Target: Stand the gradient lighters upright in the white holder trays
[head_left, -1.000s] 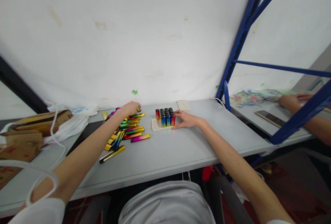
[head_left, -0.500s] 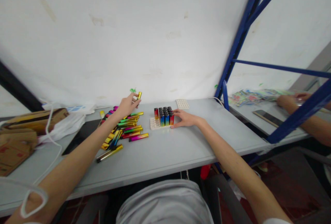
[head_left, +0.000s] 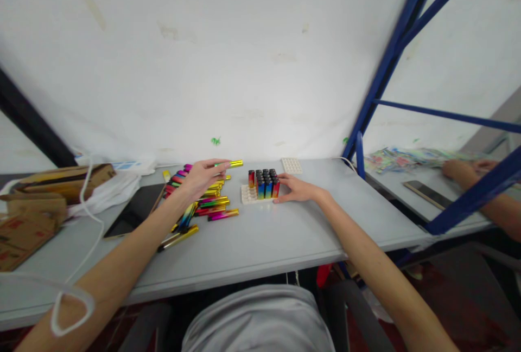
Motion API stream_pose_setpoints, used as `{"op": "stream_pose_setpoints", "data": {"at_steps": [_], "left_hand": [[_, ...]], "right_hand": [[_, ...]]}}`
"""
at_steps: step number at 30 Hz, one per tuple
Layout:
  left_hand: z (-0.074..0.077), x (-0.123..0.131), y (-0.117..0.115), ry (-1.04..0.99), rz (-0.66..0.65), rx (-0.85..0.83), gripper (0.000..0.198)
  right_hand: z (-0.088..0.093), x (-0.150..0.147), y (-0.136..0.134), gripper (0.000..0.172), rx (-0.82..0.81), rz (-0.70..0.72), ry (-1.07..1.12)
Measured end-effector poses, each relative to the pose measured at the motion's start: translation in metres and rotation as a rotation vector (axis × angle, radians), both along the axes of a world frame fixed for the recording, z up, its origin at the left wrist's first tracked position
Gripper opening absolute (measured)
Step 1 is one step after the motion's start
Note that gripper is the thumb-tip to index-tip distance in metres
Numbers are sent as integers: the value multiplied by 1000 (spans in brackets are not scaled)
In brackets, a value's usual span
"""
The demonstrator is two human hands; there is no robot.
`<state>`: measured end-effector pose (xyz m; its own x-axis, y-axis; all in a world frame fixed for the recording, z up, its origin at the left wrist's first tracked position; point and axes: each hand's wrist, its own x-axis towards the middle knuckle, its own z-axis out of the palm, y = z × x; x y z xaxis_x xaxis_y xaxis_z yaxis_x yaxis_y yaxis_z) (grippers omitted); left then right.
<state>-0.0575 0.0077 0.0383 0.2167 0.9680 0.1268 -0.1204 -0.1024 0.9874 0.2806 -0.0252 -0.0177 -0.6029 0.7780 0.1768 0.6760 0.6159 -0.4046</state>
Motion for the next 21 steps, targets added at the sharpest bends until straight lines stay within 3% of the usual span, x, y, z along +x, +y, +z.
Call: {"op": "stream_pose_setpoints", "data": {"at_steps": [10, 15, 18, 21], "left_hand": [[-7, 6, -1, -103, -54, 33, 38], [-8, 13, -13, -78, -227, 10, 38], [-9, 20, -20, -68, -237, 18, 36], [-9, 21, -20, -68, -245, -83, 38]], "right_hand": [[1, 1, -2, 81, -23, -5, 7], [1, 1, -1, 81, -20, -2, -7], [1, 2, -1, 78, -13, 6, -5], [2, 2, -2, 76, -8, 11, 4]]}}
